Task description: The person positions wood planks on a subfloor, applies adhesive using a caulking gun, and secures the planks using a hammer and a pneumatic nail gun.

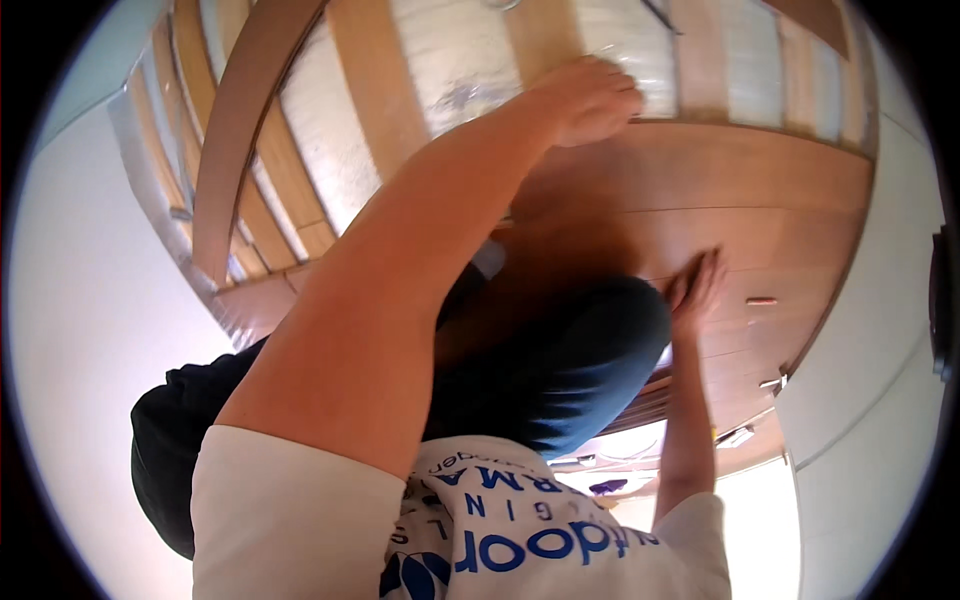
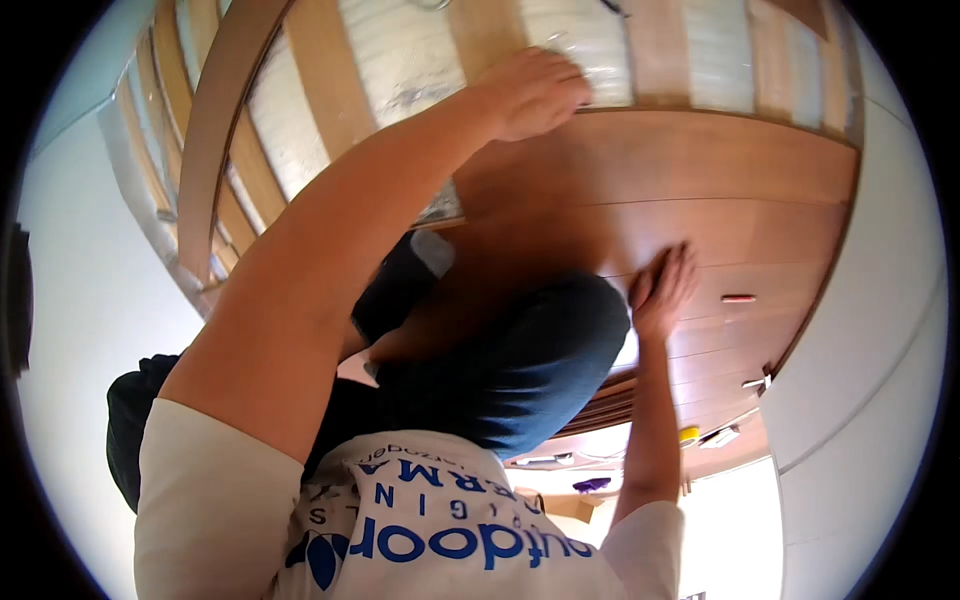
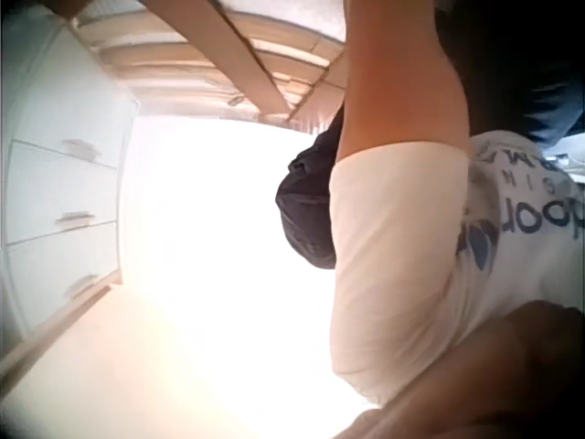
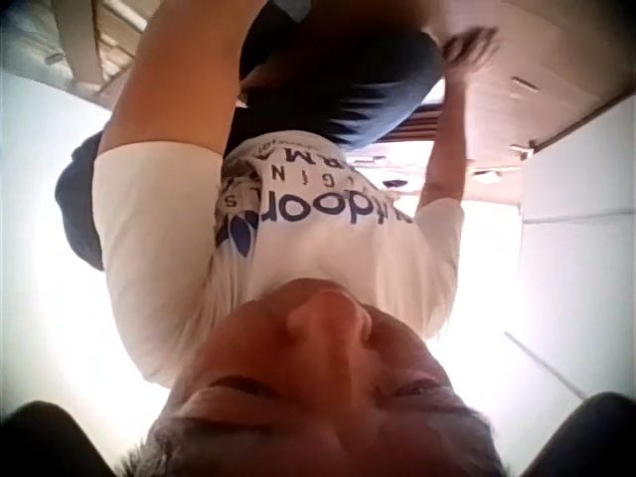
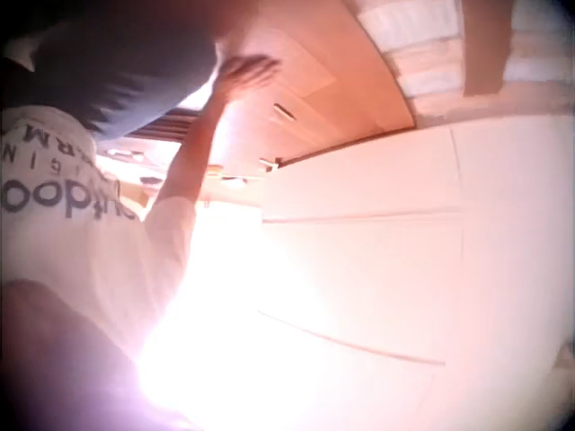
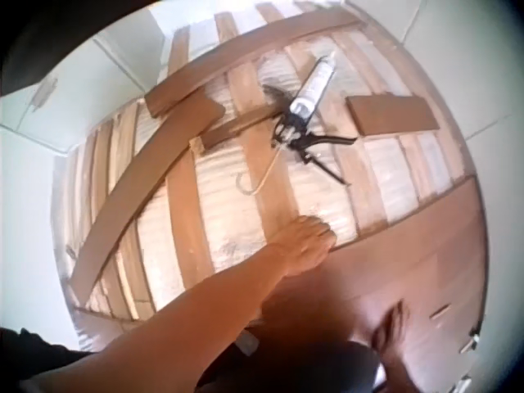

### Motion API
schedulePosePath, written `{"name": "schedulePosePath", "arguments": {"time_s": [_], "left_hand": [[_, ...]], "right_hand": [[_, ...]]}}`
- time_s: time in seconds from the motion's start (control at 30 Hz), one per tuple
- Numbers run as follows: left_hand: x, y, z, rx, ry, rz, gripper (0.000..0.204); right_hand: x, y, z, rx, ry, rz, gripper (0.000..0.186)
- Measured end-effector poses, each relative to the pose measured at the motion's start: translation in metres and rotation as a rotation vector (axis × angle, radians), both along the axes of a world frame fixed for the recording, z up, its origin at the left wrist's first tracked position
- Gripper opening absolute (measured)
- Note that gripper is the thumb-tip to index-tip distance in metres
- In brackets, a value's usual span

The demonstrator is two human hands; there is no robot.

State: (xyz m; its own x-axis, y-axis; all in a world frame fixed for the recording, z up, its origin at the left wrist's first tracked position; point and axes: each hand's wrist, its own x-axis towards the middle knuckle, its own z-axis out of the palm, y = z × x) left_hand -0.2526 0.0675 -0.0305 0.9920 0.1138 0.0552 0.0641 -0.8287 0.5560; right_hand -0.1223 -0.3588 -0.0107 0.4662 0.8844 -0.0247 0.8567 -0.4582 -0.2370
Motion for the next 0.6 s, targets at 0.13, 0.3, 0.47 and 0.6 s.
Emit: {"name": "schedulePosePath", "arguments": {"time_s": [0.13, 0.3, 0.47, 0.6], "left_hand": [[0.004, 0.004, -0.011, -0.107, -0.078, -0.016, 0.019], [0.019, -0.006, 0.017, 0.008, -0.022, -0.062, 0.02], [0.0, -0.013, 0.019, 0.209, 0.087, 0.13, 0.023], [0.017, -0.039, 0.027, 0.326, 0.122, 0.196, 0.028]], "right_hand": [[-0.038, -0.051, 0.003, 0.013, 0.076, -0.136, 0.069], [-0.038, -0.045, 0.03, -0.021, 0.001, -0.179, 0.065], [-0.038, -0.037, 0.024, 0.013, 0.051, -0.23, 0.064], [-0.033, -0.05, 0.04, 0.056, 0.059, -0.242, 0.063]]}}
